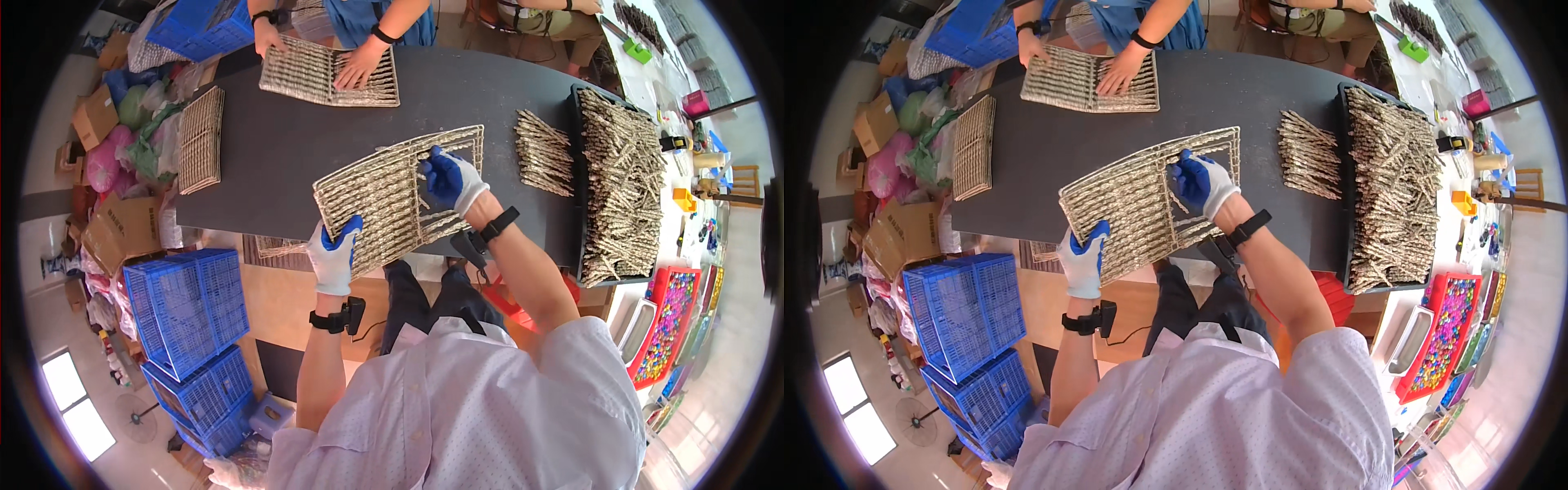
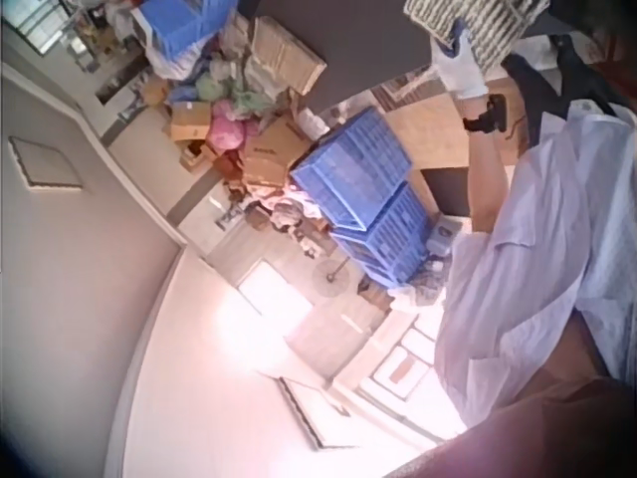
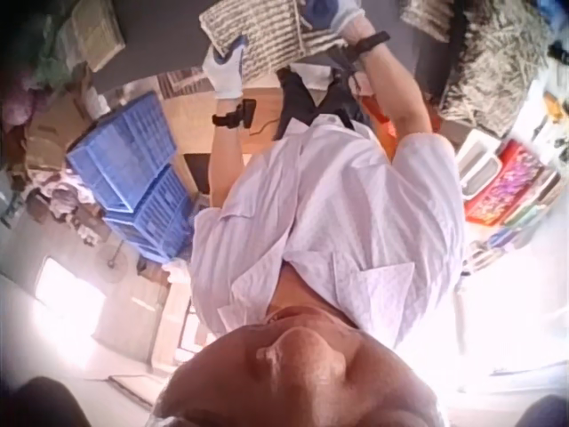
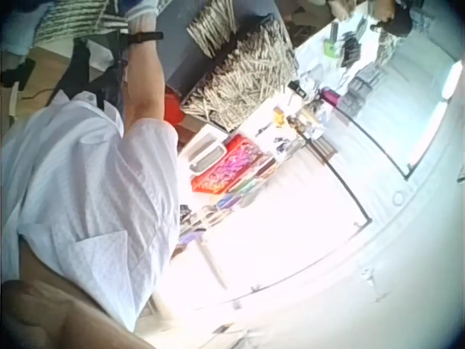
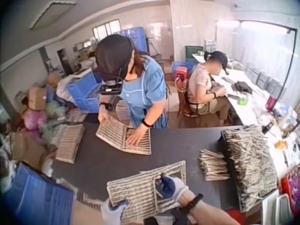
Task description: The person weaves thin, light-colored sticks into rectangular frames on a table. They pick up sticks, insert them into the frame, and press them down to secure the weave. The person occasionally stacks completed frames and handles loose sticks.
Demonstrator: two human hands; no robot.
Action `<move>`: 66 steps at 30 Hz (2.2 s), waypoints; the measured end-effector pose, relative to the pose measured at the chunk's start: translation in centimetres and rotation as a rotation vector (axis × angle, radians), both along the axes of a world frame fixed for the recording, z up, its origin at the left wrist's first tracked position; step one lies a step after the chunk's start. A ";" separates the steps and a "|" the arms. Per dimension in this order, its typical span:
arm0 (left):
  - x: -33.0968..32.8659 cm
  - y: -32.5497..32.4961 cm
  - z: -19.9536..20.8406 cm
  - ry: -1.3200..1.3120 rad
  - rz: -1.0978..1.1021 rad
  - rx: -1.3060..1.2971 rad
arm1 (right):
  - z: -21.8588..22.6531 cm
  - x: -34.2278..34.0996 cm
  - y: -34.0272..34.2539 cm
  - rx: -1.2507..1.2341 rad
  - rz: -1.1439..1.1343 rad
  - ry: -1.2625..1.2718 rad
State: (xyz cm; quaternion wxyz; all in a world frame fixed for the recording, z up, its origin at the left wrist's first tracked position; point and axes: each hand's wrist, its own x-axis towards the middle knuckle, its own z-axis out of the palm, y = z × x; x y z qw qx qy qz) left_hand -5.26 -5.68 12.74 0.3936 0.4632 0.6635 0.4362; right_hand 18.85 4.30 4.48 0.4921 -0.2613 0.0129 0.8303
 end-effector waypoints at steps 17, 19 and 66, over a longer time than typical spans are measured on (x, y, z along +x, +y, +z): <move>1.2 -0.1 -1.1 -0.005 -0.026 0.041 | -11.1 -0.4 0.0 -0.173 0.168 -0.195; 1.4 0.1 -1.1 -0.041 -0.024 0.010 | -11.7 0.5 0.1 0.022 0.336 -0.393; 6.9 -1.9 7.3 0.450 -0.416 0.479 | -6.7 4.8 7.0 -0.038 0.015 -2.021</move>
